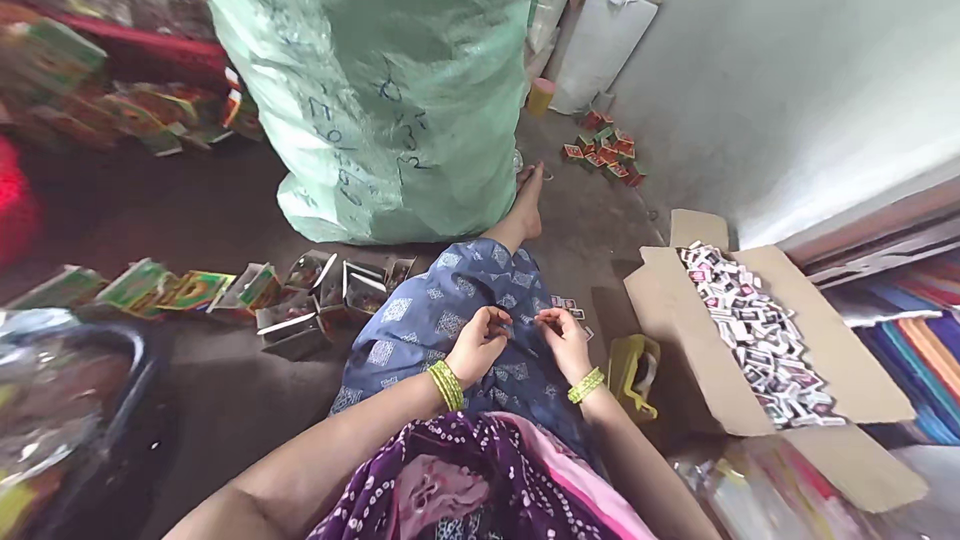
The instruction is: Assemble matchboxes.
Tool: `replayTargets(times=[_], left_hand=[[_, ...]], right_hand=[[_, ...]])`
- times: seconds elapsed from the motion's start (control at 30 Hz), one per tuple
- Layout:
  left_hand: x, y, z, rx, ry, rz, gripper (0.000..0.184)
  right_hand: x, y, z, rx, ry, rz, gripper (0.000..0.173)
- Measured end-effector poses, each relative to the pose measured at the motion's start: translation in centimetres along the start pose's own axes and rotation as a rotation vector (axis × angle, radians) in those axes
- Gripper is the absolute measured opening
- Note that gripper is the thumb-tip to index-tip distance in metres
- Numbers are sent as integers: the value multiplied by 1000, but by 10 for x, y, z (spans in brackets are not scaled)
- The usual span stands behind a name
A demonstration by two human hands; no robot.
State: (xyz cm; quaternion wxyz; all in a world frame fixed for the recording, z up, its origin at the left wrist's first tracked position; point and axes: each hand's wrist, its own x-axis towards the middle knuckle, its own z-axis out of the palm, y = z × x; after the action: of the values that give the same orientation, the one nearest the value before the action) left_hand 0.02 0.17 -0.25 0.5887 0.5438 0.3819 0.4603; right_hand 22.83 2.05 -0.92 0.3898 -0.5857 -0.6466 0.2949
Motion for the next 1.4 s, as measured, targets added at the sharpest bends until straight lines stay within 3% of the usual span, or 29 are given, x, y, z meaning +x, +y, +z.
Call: replayTargets(times=[0.17,0.3,0.43,0.53,0.63,0.7,0.83,0.97,1.03,1.1,1.2,1.3,1.4], left_hand=[[-12,24,-11,177,6,180,26],[-15,56,-61,579,268,329,17],[-16,63,-136,1053,480,83,23],[-9,41,-180,1209,370,-168,33],[-1,19,-202,1344,179,-246,27],[1,14,-206,1410,150,-284,21],[-12,21,-208,1411,313,-151,20],[-43,55,-185,1358,629,205,19],[-57,79,-168,1299,671,468,17],[-68,107,-145,1211,567,603,17],[-72,140,-113,1067,353,628,18],[-61,151,-84,840,146,632,13],[-46,142,-52,586,-27,597,12]], right_hand=[[-11,4,13,-75,71,-92,21],[-14,-1,12,-77,21,-75,25],[-15,0,13,-177,79,-115,24],[-14,6,15,-139,107,-152,21],[-14,6,16,-130,112,-159,20],[-15,6,15,-123,112,-167,20],[-16,11,13,-109,135,-176,18],[-19,10,13,-123,157,-198,20],[-22,1,13,-157,96,-237,28],[-24,-14,14,-156,-21,-293,40],[-32,-51,26,-46,-135,-480,60],[-44,-87,25,-13,-282,-538,82],[-59,-103,4,-101,-326,-452,75]])
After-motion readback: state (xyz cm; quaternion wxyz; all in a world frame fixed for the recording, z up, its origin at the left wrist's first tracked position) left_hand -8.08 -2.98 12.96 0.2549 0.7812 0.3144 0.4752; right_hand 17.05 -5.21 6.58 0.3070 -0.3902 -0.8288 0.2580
